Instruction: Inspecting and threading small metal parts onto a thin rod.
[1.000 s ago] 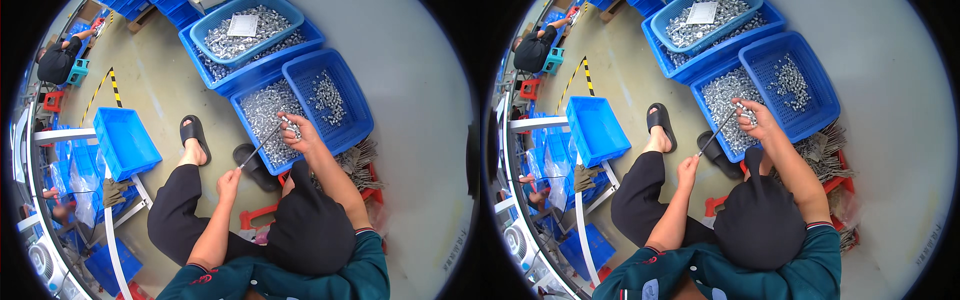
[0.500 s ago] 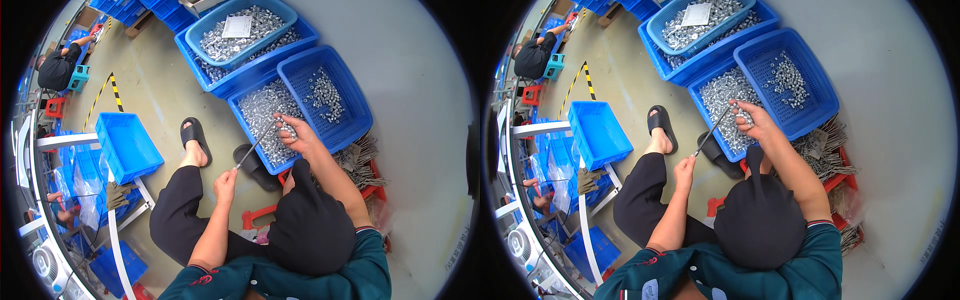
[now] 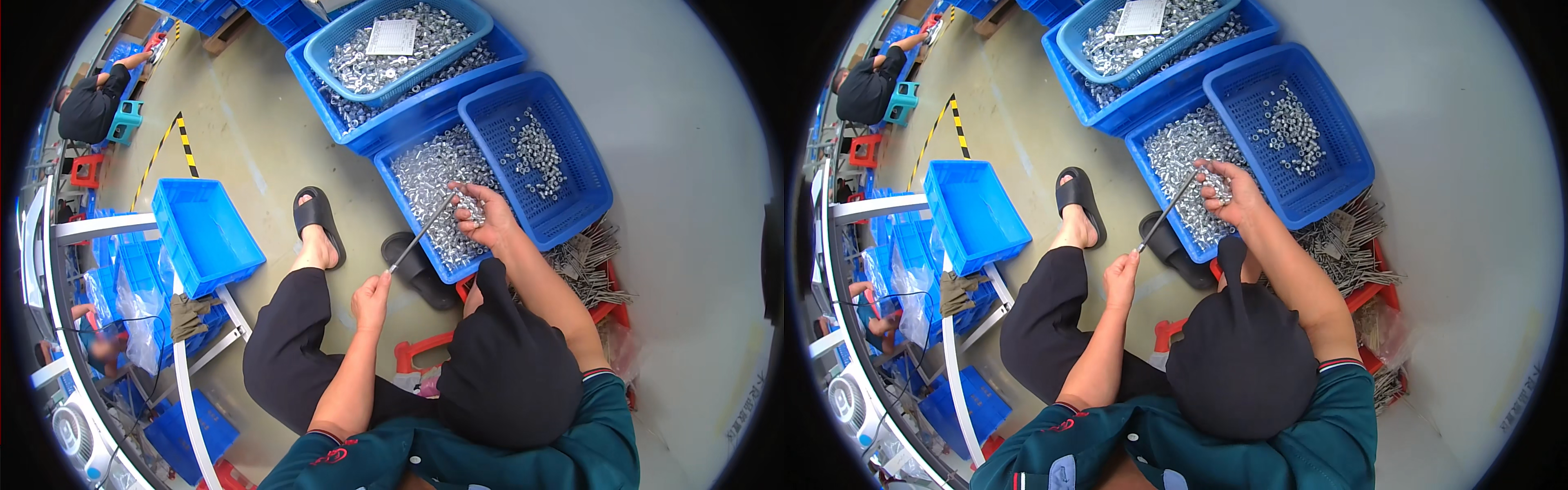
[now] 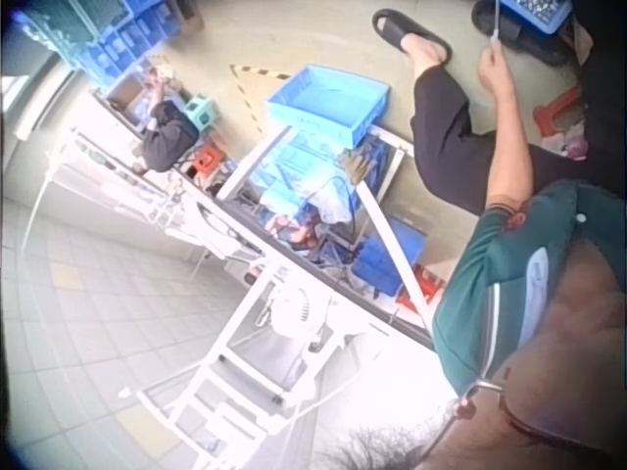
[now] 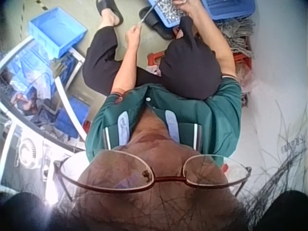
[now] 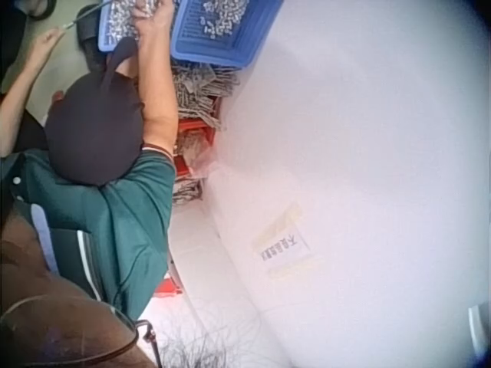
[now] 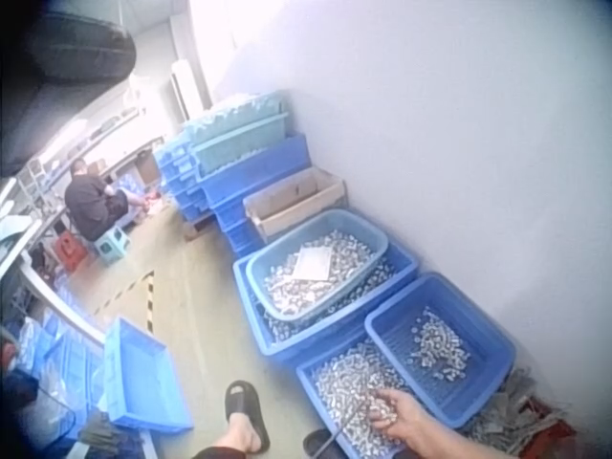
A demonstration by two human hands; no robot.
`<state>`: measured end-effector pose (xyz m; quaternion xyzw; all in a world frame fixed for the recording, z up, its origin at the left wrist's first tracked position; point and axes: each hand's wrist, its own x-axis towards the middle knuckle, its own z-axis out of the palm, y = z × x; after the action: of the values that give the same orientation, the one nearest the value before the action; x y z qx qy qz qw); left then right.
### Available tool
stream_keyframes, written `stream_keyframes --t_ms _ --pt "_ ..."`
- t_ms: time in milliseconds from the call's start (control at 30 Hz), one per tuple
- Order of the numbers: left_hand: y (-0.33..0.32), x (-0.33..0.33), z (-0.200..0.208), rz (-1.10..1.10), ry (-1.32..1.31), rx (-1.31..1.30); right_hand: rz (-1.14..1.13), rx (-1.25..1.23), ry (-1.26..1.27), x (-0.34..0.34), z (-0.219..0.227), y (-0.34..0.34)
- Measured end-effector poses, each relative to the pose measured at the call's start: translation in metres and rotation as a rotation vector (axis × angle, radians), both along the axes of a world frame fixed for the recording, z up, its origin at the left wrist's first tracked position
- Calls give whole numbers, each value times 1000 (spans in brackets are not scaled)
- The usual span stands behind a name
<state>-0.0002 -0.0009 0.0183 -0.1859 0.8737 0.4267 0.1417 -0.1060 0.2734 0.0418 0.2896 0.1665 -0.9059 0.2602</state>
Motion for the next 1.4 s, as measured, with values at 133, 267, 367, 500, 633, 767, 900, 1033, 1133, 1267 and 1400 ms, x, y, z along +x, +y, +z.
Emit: stream_keyframes --t_ms 133,267,367,500,633,767,900,1033,1133,1267,1400 --pt "2 0 -2 -1 -3 -3 47 8 25 2 -10 2" --pt "-1 1 -4 -5 -3 -34 -3 11 -1 3 -9 -2" --pt "2 0 -2 -2 -20 -35 -28 -12 0 3 -14 0" --pt "3 0 -1 -6 -20 -39 -74 18 19 1 -13 -1" --pt "2 2 -4 -21 -25 -103 -101 42 9 -1 -10 -5" --pt "1 1 -5 -25 -40 -123 -91 32 59 -1 -9 -6" --pt "3 -1 0 -33 -43 -146 -60 150 113 -4 -6 -5" --pt "9 -1 4 -21 -40 -178 -97 275 144 -6 -5 -12" --pt "10 1 3 -7 -30 -174 -171 199 151 -7 -5 -17" --pt "11 -1 5 -24 6 -218 -171 134 105 -6 -12 -13" --pt "9 -1 8 -49 16 -263 -157 90 63 -5 -16 -12"
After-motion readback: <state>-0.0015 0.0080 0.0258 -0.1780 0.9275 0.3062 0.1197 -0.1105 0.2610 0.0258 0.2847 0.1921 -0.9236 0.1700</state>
